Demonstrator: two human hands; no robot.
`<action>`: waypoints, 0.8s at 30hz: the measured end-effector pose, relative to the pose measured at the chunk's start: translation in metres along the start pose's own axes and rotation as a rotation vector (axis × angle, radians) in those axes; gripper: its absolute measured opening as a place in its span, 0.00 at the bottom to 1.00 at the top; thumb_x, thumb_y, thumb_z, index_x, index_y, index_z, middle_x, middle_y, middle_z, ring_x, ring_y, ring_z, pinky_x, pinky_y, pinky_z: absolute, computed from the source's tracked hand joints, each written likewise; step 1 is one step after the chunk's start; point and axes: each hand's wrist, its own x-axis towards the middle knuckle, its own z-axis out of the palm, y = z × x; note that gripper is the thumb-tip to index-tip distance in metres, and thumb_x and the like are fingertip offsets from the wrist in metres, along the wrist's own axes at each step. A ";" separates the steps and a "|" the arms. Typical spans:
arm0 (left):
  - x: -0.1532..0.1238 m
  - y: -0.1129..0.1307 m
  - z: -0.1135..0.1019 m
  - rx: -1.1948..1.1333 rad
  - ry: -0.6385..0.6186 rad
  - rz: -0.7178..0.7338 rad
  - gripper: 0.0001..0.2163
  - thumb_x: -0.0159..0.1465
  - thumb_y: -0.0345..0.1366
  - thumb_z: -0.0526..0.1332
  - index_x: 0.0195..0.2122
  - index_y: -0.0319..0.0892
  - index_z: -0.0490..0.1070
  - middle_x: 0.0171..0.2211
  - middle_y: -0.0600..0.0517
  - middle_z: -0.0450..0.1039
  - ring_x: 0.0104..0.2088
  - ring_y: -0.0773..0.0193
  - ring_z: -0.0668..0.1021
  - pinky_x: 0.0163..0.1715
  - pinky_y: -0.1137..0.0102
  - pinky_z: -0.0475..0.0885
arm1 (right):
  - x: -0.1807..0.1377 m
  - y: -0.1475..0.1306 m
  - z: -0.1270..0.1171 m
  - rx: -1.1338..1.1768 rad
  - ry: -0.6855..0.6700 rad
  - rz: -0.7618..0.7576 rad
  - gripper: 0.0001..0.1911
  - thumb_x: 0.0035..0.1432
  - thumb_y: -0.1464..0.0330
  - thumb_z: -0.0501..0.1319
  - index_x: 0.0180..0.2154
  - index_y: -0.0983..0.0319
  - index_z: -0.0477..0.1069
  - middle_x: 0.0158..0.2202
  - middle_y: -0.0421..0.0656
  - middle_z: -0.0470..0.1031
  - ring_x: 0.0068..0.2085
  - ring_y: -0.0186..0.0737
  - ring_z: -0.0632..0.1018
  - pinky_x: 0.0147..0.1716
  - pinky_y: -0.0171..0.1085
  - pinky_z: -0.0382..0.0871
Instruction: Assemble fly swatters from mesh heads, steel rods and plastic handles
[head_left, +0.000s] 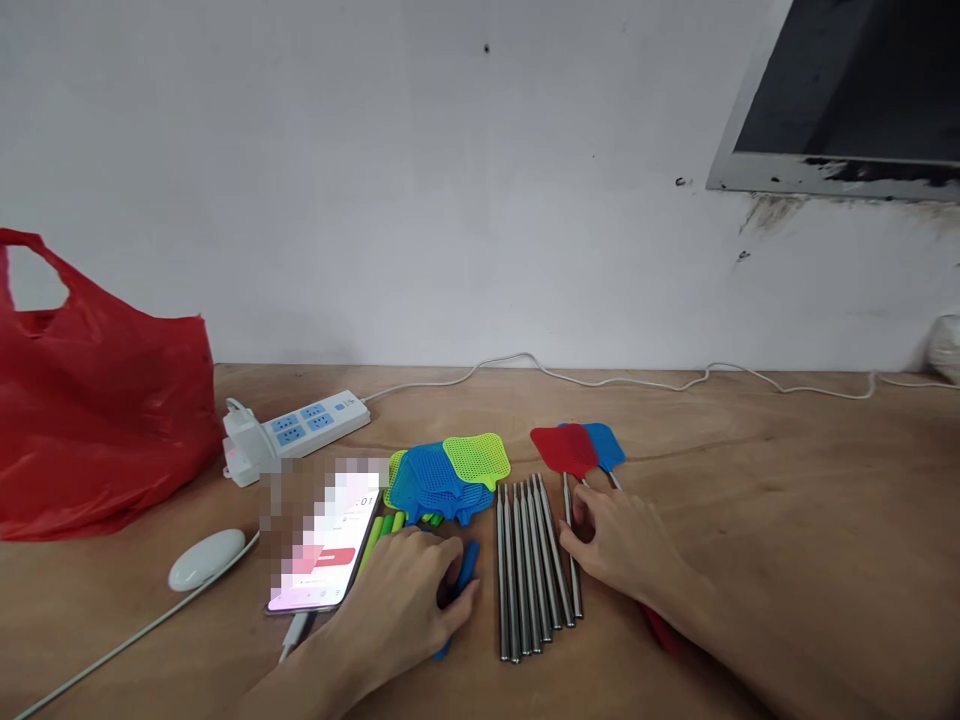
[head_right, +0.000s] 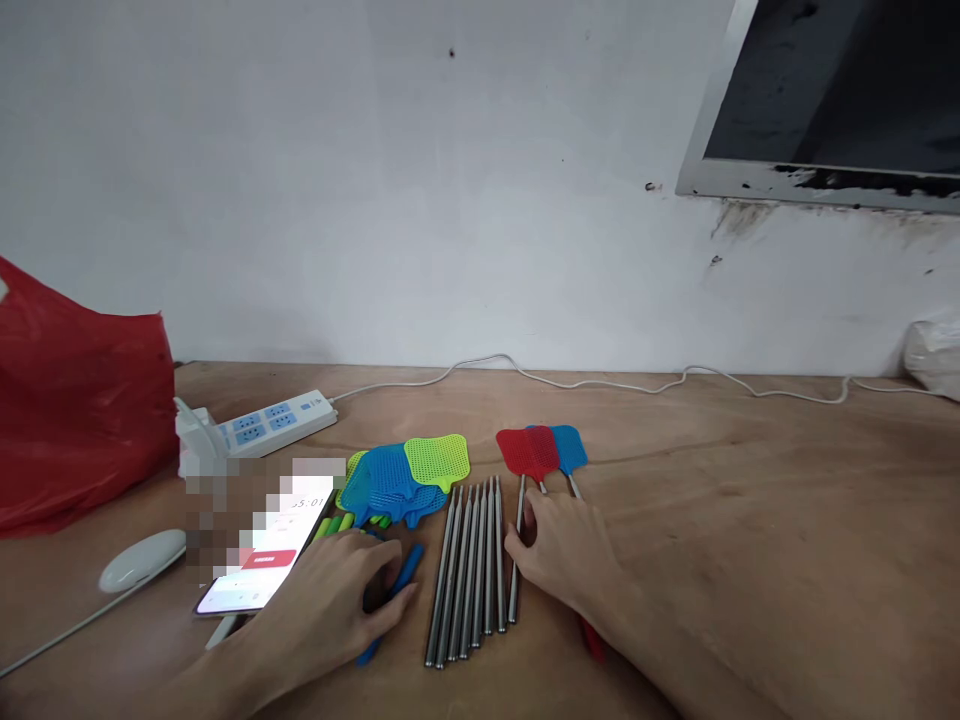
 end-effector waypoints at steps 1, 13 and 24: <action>-0.001 0.001 -0.001 -0.013 -0.002 0.008 0.11 0.65 0.42 0.57 0.29 0.44 0.71 0.29 0.49 0.78 0.32 0.53 0.78 0.29 0.65 0.62 | 0.000 -0.001 0.000 -0.006 0.007 0.013 0.08 0.53 0.65 0.62 0.24 0.59 0.68 0.32 0.44 0.75 0.26 0.39 0.72 0.25 0.38 0.45; -0.005 0.009 -0.009 -0.198 0.136 0.140 0.08 0.64 0.38 0.55 0.30 0.43 0.69 0.27 0.52 0.73 0.27 0.61 0.75 0.26 0.69 0.63 | 0.011 0.011 0.003 0.756 0.018 0.144 0.13 0.42 0.65 0.61 0.16 0.57 0.58 0.16 0.35 0.59 0.21 0.34 0.61 0.22 0.36 0.49; -0.008 0.012 -0.014 -0.204 0.128 0.171 0.04 0.61 0.34 0.53 0.32 0.44 0.66 0.27 0.52 0.73 0.27 0.60 0.74 0.27 0.68 0.62 | 0.006 -0.009 -0.013 1.737 -0.162 0.485 0.16 0.45 0.58 0.70 0.31 0.61 0.72 0.22 0.37 0.70 0.21 0.31 0.66 0.16 0.29 0.53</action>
